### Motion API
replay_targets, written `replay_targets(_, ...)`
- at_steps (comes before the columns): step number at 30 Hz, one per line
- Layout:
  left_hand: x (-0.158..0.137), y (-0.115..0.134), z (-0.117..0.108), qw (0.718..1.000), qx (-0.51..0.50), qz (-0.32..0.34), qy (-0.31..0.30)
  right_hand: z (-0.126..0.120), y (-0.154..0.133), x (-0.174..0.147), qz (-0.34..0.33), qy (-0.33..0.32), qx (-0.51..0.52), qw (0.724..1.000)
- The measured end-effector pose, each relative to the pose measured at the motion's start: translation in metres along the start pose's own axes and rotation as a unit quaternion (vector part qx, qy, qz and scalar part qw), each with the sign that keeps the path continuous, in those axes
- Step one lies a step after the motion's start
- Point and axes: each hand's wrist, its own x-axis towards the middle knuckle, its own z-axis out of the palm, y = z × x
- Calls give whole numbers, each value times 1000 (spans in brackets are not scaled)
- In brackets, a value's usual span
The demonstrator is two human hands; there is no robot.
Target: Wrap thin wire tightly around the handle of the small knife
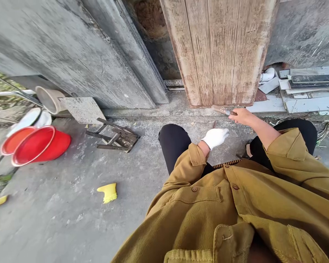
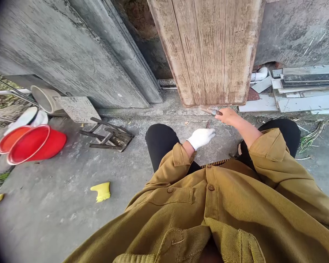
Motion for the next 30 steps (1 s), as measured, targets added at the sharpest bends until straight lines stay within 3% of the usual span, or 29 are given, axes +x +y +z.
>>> replay_targets(3,4,-5,2,1000,11,-24,5,12,1,7,-34,-43,-231,971)
replay_targets(5,5,-12,2,999,-8,-37,18,20,2,7,-64,-132,-285,947)
replay_targets(9,3,-26,5,994,-86,-52,38,22,0,-4,-99,-344,-204,911)
replay_targets(12,0,-31,7,989,-130,-56,43,2,-1,-17,-158,-427,-58,888)
replay_targets(14,0,-31,8,985,-155,-54,45,-17,0,-25,-168,-397,-2,902)
replay_targets(17,2,-27,10,983,-172,-46,39,-35,7,-27,-125,-225,186,948)
replay_targets(19,5,-21,13,983,-180,-35,32,-33,11,-20,-83,-111,255,957)
replay_targets(21,9,-15,15,982,-183,-25,24,-24,14,-10,-26,-42,244,968)
replay_targets(23,11,-8,18,983,-183,-19,15,-11,14,1,21,-11,153,988)
replay_targets(25,12,-4,19,985,-173,-19,8,-1,12,8,33,-10,-15,999)
replay_targets(28,10,-2,20,988,-149,-29,7,11,7,11,8,-64,-256,964)
replay_targets(30,9,-5,19,989,-139,-42,12,19,4,8,-8,-128,-329,936)
